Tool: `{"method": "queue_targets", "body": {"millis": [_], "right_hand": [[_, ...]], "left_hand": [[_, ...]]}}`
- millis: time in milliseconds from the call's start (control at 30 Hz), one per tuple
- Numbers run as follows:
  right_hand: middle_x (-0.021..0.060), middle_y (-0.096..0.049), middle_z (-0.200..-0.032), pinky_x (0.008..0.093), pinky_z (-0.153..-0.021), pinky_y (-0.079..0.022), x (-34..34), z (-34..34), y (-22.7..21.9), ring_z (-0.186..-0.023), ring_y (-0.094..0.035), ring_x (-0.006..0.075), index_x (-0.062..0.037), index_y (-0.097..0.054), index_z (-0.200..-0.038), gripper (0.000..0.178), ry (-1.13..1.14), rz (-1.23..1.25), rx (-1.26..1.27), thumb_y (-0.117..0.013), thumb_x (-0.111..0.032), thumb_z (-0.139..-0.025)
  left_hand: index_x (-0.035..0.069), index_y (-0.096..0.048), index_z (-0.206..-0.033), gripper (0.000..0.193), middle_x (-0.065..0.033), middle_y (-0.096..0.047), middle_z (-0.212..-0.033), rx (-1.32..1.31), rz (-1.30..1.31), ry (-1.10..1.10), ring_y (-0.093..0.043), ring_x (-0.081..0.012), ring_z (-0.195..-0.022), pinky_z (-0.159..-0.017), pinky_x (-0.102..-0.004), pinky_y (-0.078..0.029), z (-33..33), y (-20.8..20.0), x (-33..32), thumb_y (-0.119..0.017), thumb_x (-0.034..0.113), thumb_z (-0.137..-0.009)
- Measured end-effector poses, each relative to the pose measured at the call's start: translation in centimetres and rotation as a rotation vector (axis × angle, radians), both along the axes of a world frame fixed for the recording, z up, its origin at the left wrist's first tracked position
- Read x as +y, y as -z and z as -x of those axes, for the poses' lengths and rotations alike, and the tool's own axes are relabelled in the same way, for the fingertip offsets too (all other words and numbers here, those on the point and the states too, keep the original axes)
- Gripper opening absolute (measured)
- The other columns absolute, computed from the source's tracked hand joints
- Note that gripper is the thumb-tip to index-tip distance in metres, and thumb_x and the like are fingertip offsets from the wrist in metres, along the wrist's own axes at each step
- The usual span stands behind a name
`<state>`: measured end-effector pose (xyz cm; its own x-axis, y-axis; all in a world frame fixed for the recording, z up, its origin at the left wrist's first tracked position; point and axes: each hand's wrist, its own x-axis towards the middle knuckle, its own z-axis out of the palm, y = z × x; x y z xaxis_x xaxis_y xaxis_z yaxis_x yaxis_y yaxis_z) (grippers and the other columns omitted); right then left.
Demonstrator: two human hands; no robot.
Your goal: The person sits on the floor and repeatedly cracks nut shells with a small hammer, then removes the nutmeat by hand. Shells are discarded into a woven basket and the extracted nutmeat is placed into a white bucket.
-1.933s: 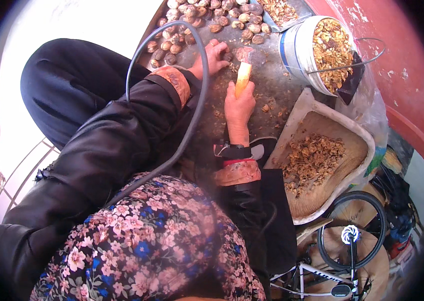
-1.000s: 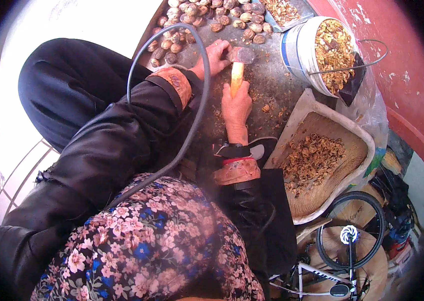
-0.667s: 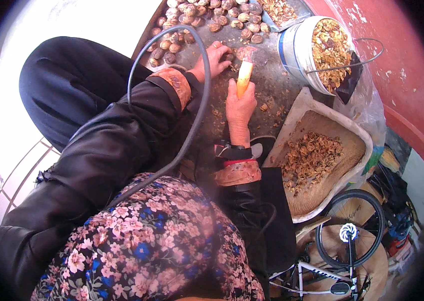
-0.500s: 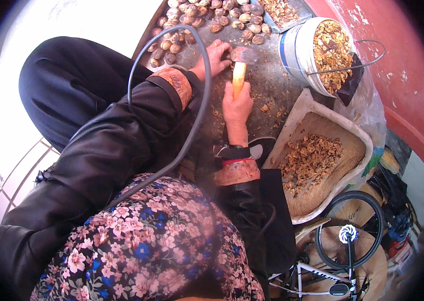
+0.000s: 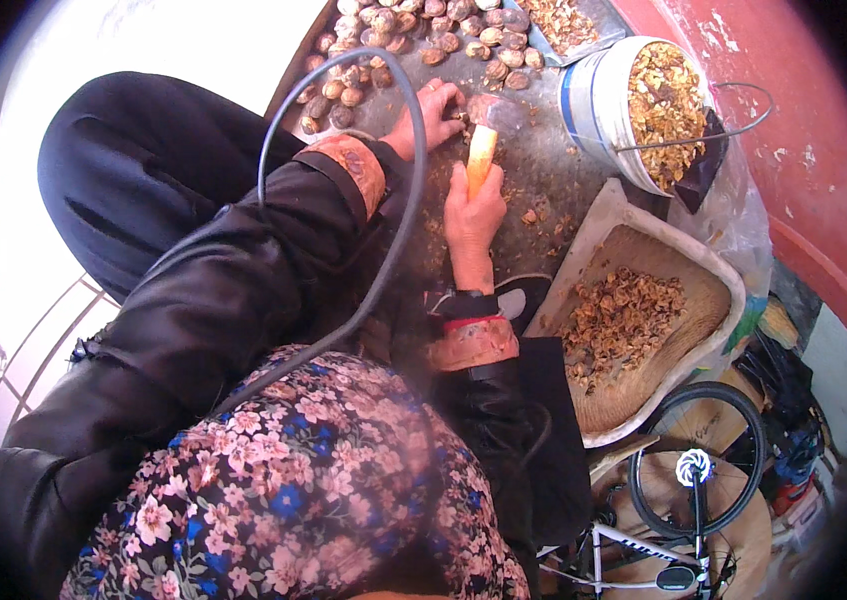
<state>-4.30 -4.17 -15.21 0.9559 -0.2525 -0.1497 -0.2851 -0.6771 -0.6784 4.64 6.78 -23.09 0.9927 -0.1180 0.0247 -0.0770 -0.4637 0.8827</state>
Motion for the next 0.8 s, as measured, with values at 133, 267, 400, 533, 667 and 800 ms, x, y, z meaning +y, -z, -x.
{"method": "queue_targets", "body": {"millis": [133,267,400,533,667,800], "right_hand": [[0.0227,-0.058,-0.075,0.0479,-0.059,-0.043,-1.1,-0.2,0.3,-0.074,-0.056,0.0434,-0.0029,-0.046,-0.093,0.029,0.029,-0.079,-0.169,-0.059,-0.026,-0.081],[0.0176,-0.057,-0.067,0.0415,-0.050,-0.043,-1.9,-0.4,1.5,-0.060,-0.058,0.0358,-0.0027,-0.046,-0.088,0.027,0.157,-0.237,0.023,-0.060,-0.025,-0.082],[0.0075,-0.051,-0.061,0.0299,-0.039,-0.040,-3.0,0.5,3.1,-0.046,-0.051,0.0180,-0.0055,-0.046,-0.086,0.023,0.369,-0.785,0.228,-0.056,-0.026,-0.085],[0.0045,-0.048,-0.061,0.0272,-0.038,-0.038,-4.4,2.1,5.2,-0.043,-0.048,0.0151,-0.0076,-0.046,-0.087,0.023,0.491,-0.888,0.298,-0.054,-0.030,-0.086],[0.0109,-0.057,-0.070,0.0349,-0.054,-0.046,-6.8,3.1,6.4,-0.058,-0.058,0.0246,-0.0038,-0.051,-0.088,0.029,0.223,-0.185,0.261,-0.059,-0.031,-0.082],[0.0162,-0.062,-0.080,0.0386,-0.071,-0.047,-8.2,2.7,4.3,-0.077,-0.061,0.0296,0.0000,-0.056,-0.088,0.033,0.100,0.317,0.072,-0.064,-0.029,-0.076]], "left_hand": [[0.006,-0.054,-0.090,0.031,-0.0074,-0.053,-0.083,0.088,0.056,-0.022,-0.056,-0.0229,-0.080,-0.069,-0.0331,-0.046,0.0,0.1,-0.3,-0.072,0.011,-0.065],[0.005,-0.054,-0.089,0.026,-0.0038,-0.054,-0.086,0.423,0.468,-0.002,-0.058,-0.0170,-0.082,-0.069,-0.0287,-0.047,-0.9,0.1,-0.5,-0.071,0.009,-0.070],[0.002,-0.054,-0.096,0.022,-0.0076,-0.057,-0.095,0.716,1.151,0.010,-0.059,-0.0214,-0.088,-0.078,-0.0308,-0.049,-1.6,-0.3,-0.5,-0.064,0.004,-0.077],[-0.003,-0.052,-0.107,0.028,-0.0135,-0.056,-0.104,0.817,1.498,0.193,-0.056,-0.0274,-0.098,-0.089,-0.0360,-0.046,-2.2,-1.6,-1.1,-0.057,0.011,-0.084],[-0.007,-0.050,-0.110,0.041,-0.0179,-0.055,-0.109,0.859,1.704,0.344,-0.054,-0.0289,-0.103,-0.091,-0.0376,-0.044,-2.8,-4.5,-2.6,-0.047,0.029,-0.090],[-0.009,-0.044,-0.119,0.052,-0.0224,-0.050,-0.117,0.838,1.813,0.492,-0.050,-0.0320,-0.108,-0.094,-0.0386,-0.041,-2.7,-8.7,-3.8,-0.036,0.035,-0.093]]}}
